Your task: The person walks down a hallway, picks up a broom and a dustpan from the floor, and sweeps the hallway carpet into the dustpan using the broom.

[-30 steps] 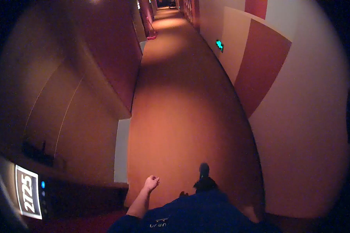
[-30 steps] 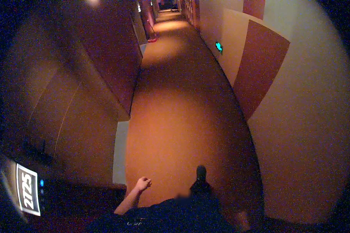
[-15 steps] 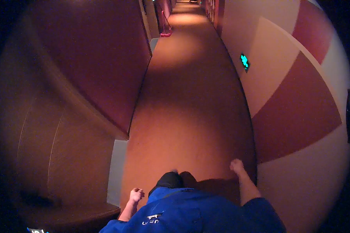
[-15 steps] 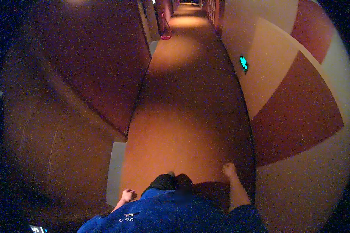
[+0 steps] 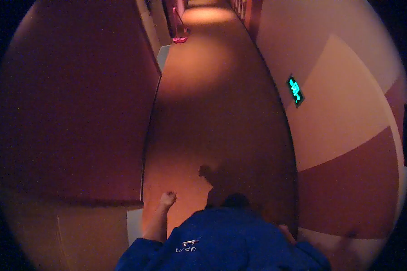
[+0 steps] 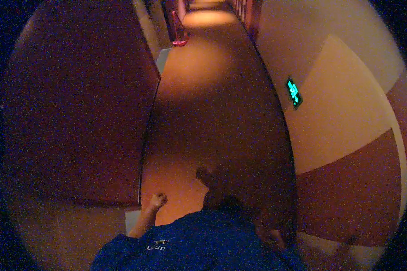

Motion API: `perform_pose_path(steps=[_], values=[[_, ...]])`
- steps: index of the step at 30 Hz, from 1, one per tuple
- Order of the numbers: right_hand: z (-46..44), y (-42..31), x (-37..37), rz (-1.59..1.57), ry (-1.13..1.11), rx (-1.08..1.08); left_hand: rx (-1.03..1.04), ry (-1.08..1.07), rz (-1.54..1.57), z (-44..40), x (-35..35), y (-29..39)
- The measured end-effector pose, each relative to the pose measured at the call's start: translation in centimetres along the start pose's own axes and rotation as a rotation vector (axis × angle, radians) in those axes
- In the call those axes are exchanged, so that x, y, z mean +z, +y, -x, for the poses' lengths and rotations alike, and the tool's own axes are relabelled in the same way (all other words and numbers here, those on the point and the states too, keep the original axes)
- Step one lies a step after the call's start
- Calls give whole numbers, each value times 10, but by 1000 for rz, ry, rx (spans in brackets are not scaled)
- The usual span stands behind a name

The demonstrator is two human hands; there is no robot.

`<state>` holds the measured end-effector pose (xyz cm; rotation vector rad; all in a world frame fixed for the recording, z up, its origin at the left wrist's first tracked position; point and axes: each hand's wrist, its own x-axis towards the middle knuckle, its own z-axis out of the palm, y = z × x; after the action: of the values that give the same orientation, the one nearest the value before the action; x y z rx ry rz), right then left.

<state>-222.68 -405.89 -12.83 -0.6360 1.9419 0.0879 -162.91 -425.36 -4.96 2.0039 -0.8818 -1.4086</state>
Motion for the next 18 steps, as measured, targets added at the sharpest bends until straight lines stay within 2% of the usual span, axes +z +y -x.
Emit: perform_pose_path(steps=[2,4,5,6,7,9,10,11,13,14,15,16,18], values=[[-13,-29,-15,-94,33,83,24,-17,14,-68,22,66],[-51,-66,-23,-135,45,96,303,33,-333,-123,34,108],[-68,-98,-31,-143,49,92,287,24,-335,-143,41,126],[-106,-114,-33,-143,58,62,459,73,-269,-166,61,120],[-134,-157,-52,-132,54,23,593,136,-216,-187,69,146],[-190,-252,-86,-99,19,-70,424,112,-242,-220,72,177],[-213,-306,-106,-105,16,-158,206,33,-246,-232,74,161],[-228,-370,-130,-161,2,-270,-10,-61,-244,-244,72,150],[-241,-513,-173,-422,-79,-518,-219,-117,-182,-257,57,150],[-250,-586,-194,-480,-94,-617,-261,-85,-131,-265,50,161],[-284,-640,-204,-202,120,-735,-289,-48,-75,-272,40,181],[-328,-698,-219,-61,210,-813,-301,-5,-17,-289,39,197],[-309,-824,-238,-170,242,-833,-320,56,62,-337,41,212]])
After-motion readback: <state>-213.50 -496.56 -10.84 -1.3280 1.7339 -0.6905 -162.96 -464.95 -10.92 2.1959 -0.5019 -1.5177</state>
